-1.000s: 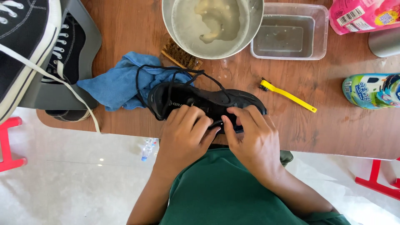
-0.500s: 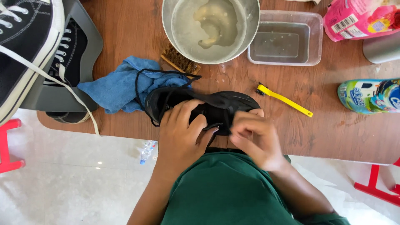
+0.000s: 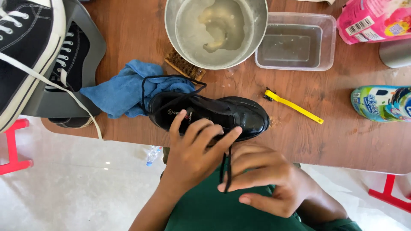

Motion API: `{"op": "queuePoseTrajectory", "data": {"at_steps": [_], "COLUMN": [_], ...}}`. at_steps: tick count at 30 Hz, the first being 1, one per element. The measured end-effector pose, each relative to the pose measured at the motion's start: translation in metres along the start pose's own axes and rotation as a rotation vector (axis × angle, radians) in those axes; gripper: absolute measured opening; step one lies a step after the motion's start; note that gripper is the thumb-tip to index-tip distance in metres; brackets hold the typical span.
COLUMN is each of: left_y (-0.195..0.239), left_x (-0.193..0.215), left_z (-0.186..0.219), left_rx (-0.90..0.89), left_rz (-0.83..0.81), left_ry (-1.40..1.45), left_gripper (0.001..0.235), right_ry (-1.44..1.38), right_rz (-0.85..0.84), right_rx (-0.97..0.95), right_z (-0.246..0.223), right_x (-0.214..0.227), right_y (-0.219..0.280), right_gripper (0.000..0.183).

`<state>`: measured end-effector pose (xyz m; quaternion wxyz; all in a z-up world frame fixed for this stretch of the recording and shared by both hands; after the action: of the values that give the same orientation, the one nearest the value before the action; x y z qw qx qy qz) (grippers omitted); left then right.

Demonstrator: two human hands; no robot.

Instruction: The person scrubs a black shoe with a yellow brush, then removes the shoelaces by hand. They re-lace the shoe, remove the laces again, and resume scrubbing the shoe with the brush.

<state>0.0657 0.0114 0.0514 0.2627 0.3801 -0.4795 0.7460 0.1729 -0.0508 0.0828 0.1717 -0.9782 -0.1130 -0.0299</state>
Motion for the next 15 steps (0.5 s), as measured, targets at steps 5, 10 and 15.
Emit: {"op": "queuePoseTrajectory", "data": {"at_steps": [5, 10, 15], "left_y": [-0.007, -0.017, -0.024], "left_x": [0.003, 0.011, 0.008], "left_z": [-0.006, 0.0, -0.001], "left_rx": [0.011, -0.008, -0.05], "left_rz": [0.077, 0.101, -0.047], "left_ry": [0.091, 0.134, 0.124], "left_gripper": [0.005, 0.021, 0.009], "right_ry": [0.097, 0.274, 0.547], "right_rz": [0.193, 0.323, 0.317], "right_rx": [0.031, -0.344, 0.012], "right_z": [0.023, 0.077, 0.066], "right_x": [0.018, 0.022, 0.01], "right_y": [0.015, 0.033, 0.018], "right_gripper": [0.017, 0.041, 0.047]}}
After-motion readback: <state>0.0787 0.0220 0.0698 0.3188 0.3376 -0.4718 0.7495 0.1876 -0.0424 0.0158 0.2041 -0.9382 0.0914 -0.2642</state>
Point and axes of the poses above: each hand's wrist, its own y-axis away from the middle knuckle, its own x-axis out of the back of the hand, z = x × y, the point moved 7 cm from there along -y, towards the middle knuckle, and after that the axes turned 3 degrees about -y, right-handed, at the moved point
